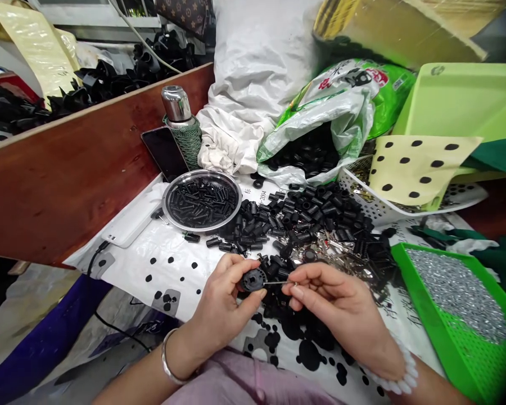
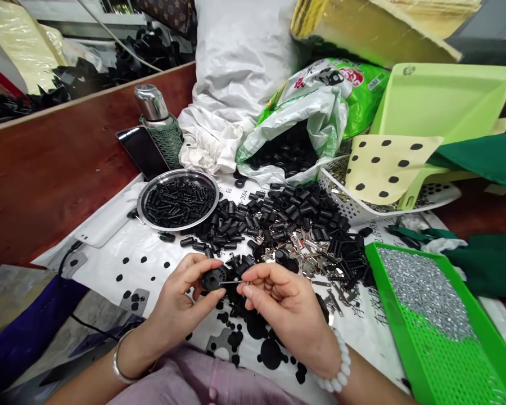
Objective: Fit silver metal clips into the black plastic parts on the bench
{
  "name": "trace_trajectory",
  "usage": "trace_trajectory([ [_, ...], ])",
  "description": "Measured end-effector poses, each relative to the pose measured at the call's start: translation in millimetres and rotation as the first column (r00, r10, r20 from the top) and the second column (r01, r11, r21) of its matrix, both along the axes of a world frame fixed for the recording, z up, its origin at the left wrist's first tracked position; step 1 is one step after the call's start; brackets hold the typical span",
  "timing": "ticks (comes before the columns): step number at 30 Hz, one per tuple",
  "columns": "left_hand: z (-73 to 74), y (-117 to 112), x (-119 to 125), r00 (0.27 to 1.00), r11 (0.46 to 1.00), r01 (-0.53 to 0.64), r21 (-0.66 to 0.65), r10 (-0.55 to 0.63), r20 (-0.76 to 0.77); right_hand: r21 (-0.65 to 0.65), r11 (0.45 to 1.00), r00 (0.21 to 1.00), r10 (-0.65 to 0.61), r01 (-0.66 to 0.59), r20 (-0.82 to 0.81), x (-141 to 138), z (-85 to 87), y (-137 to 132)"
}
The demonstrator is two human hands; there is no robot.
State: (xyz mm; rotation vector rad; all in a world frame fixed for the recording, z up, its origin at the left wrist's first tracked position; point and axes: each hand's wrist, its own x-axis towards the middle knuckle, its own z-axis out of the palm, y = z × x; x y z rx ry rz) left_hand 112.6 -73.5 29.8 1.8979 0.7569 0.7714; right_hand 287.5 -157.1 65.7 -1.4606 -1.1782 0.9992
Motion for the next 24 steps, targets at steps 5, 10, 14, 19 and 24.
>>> trace_trajectory([
  [5,1.6,-1,2,0.998,0.992,0.012,0.126,-0.004,-0.064,0.236,0.961,0.888,0.023,-0.146,0.459,-5,-2.8,-3],
  [10,3.5,-2,1,0.993,0.974,0.052,0.220,-0.028,-0.111,0.306,0.908,0.778,0.033,-0.286,0.628,-7,-0.2,-1],
  [14,3.6,-3,0,0.991,0.966,0.072,0.248,-0.041,-0.128,0.335,0.881,0.759,0.042,-0.335,0.649,-8,1.5,-1],
  [19,2.8,-2,1,0.988,0.960,0.083,0.269,-0.045,-0.145,0.302,0.889,0.730,0.052,-0.345,0.681,-11,0.6,0],
  [24,1.3,-3,0,0.986,0.935,0.111,0.336,-0.061,-0.156,0.307,0.869,0.670,0.036,-0.387,0.741,-19,-0.4,6],
])
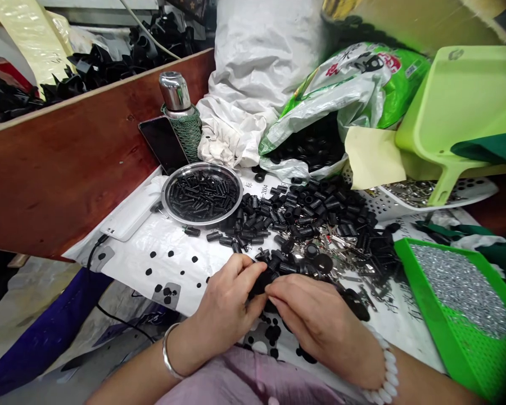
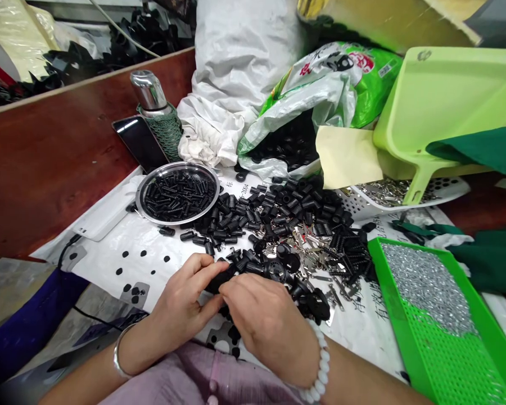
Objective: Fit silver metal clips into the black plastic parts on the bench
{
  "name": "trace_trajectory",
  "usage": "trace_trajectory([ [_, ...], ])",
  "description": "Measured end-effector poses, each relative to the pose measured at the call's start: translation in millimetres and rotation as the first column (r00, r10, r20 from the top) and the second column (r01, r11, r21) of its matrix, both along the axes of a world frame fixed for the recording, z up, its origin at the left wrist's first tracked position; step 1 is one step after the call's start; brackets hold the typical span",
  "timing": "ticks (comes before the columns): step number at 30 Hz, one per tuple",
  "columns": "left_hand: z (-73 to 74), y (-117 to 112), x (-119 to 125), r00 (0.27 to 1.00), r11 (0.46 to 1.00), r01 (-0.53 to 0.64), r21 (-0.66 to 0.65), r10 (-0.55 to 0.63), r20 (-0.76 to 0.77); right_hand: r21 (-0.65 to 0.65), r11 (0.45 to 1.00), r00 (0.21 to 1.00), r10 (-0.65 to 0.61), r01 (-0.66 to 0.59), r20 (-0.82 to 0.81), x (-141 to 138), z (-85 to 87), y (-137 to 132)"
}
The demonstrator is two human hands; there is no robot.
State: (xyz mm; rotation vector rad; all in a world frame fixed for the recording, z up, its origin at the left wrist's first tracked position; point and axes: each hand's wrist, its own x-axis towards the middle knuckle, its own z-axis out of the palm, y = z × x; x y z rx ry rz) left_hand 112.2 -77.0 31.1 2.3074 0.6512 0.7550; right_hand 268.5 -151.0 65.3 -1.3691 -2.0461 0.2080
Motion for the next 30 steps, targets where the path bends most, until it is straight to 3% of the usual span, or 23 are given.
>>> trace_trajectory([
  [11,-1.1,8,-6,0.987,0.993,0.061,-0.104,-0.045,0.154,-0.113,0.993,0.978,0.001,-0.025,-0.207,9,-2.3,9],
  [15,3.2,14,-6,0.970,0.921,0.204,-0.331,-0.144,0.196,-0.141,0.987,0.969,0.043,-0.080,-0.244,13,-0.8,9],
  [18,5.0,14,-6,0.966,0.879,0.240,-0.411,-0.174,0.193,-0.116,0.991,0.964,0.028,-0.060,-0.263,15,1.7,8],
  [21,3.2,11,-8,0.967,0.896,0.245,-0.371,-0.197,0.164,-0.077,0.997,0.965,0.000,-0.021,-0.261,16,2.5,8],
  [27,-5.4,5,-7,0.985,0.982,0.153,-0.106,-0.142,0.100,-0.017,0.999,0.980,0.026,-0.029,-0.196,12,-2.5,5],
  [30,-8.6,4,-5,0.987,0.988,0.121,-0.097,-0.109,0.121,0.003,1.000,0.983,-0.024,0.025,-0.183,10,-3.9,1],
])
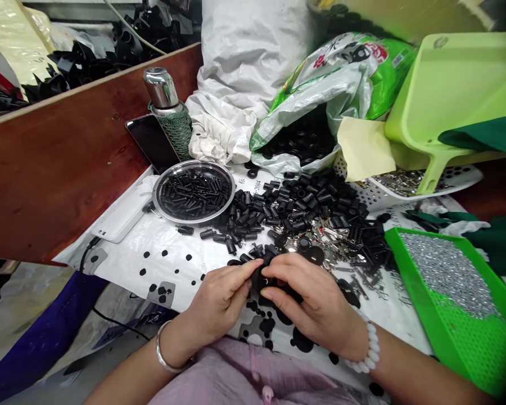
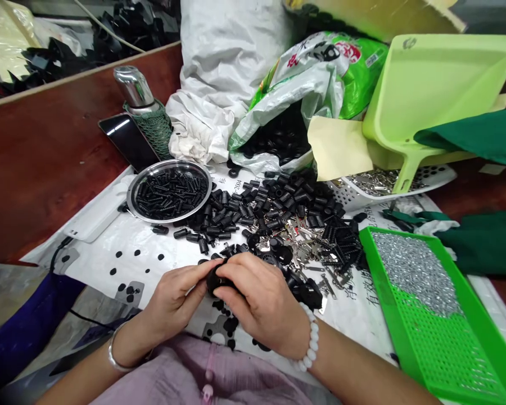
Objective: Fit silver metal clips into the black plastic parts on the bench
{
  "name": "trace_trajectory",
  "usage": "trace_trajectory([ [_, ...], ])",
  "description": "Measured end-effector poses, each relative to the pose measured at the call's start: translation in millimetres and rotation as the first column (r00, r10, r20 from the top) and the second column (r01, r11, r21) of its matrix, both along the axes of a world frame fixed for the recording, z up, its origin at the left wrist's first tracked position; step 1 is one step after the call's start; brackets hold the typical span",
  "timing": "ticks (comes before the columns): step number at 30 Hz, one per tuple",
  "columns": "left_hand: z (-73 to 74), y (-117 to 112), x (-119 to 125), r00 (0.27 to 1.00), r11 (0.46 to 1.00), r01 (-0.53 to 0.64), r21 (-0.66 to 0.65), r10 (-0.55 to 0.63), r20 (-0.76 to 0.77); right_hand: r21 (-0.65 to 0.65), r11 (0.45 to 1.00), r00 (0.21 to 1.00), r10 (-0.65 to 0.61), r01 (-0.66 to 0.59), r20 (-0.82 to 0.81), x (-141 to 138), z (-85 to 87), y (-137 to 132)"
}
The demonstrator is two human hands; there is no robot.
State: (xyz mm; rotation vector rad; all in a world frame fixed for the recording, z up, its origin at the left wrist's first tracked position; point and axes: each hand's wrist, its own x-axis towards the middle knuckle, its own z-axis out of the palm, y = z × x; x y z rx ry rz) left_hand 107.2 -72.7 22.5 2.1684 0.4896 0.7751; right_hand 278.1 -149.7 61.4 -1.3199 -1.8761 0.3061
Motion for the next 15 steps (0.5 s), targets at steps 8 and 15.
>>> trace_trajectory([
  [8,0.4,-2.7,2.7,0.998,0.996,-0.043,-0.083,0.047,0.045,-0.077,0.996,0.999,-0.040,0.038,-0.027,-4.4,-3.7,-3.9],
  [15,-2.8,-2.0,4.3,0.994,0.996,-0.052,0.069,0.045,0.098,-0.071,0.997,1.000,-0.012,0.013,0.021,-5.2,-2.1,-1.6],
])
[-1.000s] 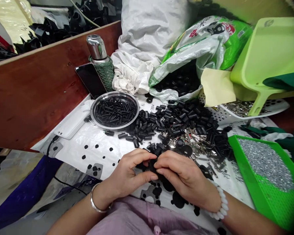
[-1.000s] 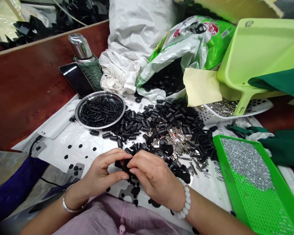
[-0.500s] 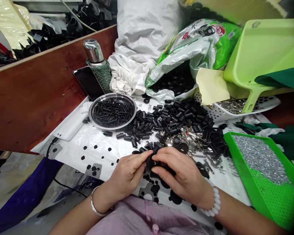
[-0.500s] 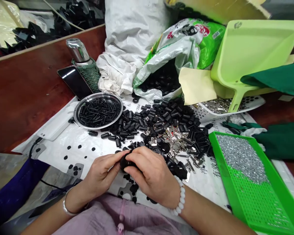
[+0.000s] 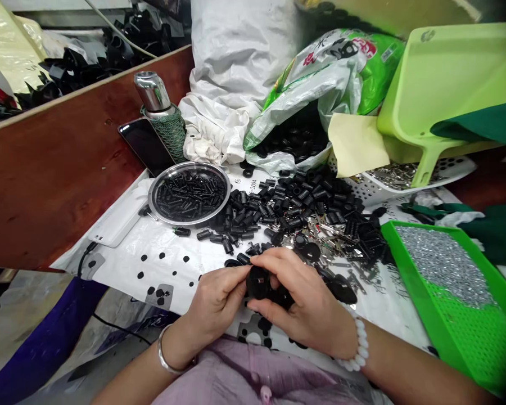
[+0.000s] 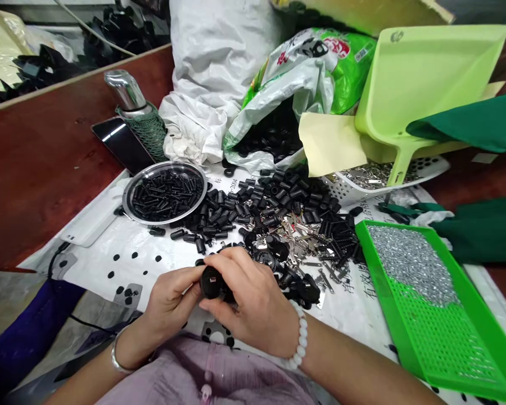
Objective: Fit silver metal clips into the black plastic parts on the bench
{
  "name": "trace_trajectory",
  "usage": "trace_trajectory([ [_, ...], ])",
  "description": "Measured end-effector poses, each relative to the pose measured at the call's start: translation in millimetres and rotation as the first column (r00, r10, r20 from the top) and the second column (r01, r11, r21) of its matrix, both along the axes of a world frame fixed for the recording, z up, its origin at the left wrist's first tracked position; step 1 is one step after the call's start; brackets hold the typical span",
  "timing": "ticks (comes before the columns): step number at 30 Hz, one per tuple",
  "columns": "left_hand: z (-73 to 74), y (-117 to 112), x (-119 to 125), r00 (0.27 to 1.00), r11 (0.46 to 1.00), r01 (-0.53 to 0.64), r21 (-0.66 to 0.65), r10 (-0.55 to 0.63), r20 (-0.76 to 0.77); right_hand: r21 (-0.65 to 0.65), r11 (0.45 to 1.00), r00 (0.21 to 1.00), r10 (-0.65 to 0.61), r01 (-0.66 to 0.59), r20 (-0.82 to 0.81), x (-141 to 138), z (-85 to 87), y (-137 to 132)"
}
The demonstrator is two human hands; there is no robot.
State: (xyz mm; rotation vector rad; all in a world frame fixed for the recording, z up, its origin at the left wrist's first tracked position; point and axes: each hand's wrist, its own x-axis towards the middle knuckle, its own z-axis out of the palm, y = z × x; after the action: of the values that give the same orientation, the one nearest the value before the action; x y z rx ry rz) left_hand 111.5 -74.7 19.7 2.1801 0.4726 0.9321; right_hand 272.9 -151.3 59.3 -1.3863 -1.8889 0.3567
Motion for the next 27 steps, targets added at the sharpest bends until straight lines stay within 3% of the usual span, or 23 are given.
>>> trace_trajectory([
  [7,1.4,2,-1,0.998,0.991,0.028,0.132,-0.034,0.046,0.035,0.999,0.999,0.009,-0.011,0.035,-6,2.4,0],
  [14,5.4,3,2,0.998,0.986,0.051,0.162,-0.057,0.036,-0.153,0.986,0.995,0.057,-0.070,-0.087,5,14.9,-1],
  [27,8.0,8,11,0.993,0.983,0.068,0.173,-0.084,0.086,-0.022,1.000,0.997,0.002,-0.003,-0.076,0,0.0,-2],
])
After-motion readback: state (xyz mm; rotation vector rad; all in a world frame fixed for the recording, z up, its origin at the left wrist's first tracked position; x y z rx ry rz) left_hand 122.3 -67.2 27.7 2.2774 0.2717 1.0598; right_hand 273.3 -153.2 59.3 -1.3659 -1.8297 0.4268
